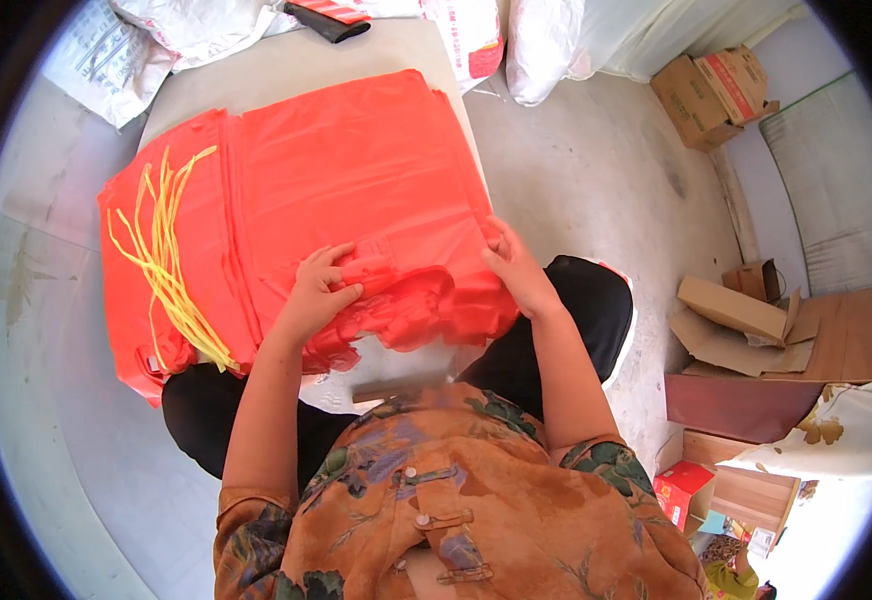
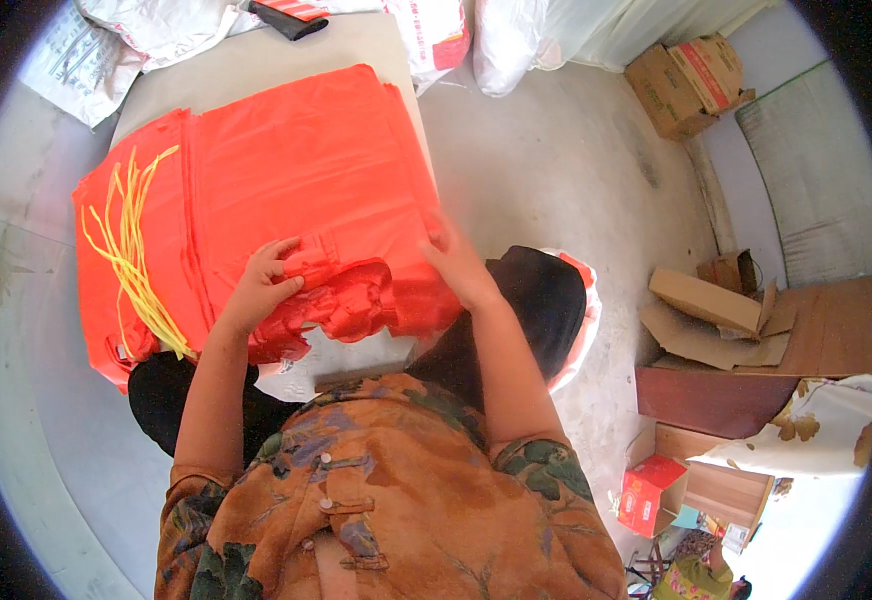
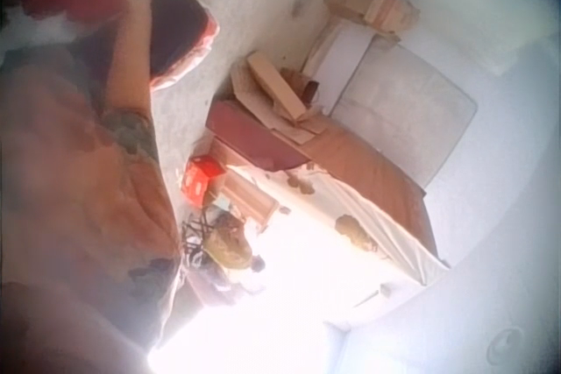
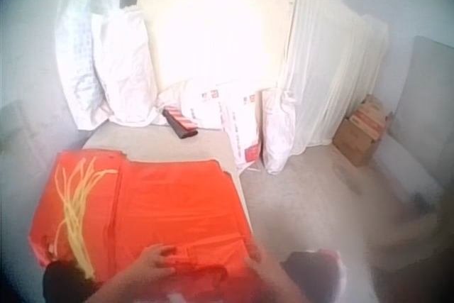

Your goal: The person folds red paper sheets, stacks them, and secures the bundle with a yellow tie.

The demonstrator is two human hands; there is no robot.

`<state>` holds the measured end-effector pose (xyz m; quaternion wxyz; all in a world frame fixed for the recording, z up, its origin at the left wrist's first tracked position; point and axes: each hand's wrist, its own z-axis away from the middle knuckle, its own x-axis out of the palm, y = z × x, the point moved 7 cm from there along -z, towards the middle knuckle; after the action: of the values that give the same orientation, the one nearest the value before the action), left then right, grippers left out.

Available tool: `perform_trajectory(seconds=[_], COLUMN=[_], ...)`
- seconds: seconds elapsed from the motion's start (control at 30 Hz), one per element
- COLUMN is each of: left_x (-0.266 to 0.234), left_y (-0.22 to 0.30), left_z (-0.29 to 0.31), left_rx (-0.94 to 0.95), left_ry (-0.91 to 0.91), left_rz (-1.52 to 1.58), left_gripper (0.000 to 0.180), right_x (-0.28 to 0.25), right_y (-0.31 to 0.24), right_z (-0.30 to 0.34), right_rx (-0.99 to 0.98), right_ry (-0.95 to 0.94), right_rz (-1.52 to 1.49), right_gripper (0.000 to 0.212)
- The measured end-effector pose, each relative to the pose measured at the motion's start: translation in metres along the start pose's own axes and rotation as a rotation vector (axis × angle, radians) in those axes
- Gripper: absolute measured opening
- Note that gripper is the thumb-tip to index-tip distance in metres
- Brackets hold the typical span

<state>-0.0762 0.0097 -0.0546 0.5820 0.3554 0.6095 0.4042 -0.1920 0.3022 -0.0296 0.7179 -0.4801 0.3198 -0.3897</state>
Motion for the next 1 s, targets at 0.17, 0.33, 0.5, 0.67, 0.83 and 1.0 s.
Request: perform_trajectory(seconds=[0.17,0.33,0.5,0.67,0.83,1.0], left_x=[0.006,0.007,0.007,0.006,0.007,0.007], left_y=[0.003,0.010,0.013,0.016,0.013,0.019], left_z=[-0.004,-0.001,0.000,0.002,0.002,0.005], left_rx=[0.019,0.124,0.110,0.098,0.083,0.078], left_ry=[-0.010,-0.025,-0.022,-0.040,-0.060,-0.039], left_rz=[-0.076,-0.275,-0.255,-0.260,-0.295,-0.277], left_gripper=[0.014,0.027,0.027,0.023,0.020,0.020], right_x=[-0.003,0.004,0.031,0.069,0.083,0.085], right_y=[0.025,0.019,-0.009,-0.012,-0.015,-0.011], right_z=[0.024,0.023,-0.009,-0.031,-0.043,-0.052], right_rx=[0.033,0.085,-0.022,0.231,0.229,0.211], right_ry=[-0.419,-0.475,-0.442,-0.487,-0.468,-0.420], right_rz=[0.095,0.002,0.168,0.052,0.036,0.069], right_gripper=[0.038,0.030,0.031,0.041,0.045,0.049])
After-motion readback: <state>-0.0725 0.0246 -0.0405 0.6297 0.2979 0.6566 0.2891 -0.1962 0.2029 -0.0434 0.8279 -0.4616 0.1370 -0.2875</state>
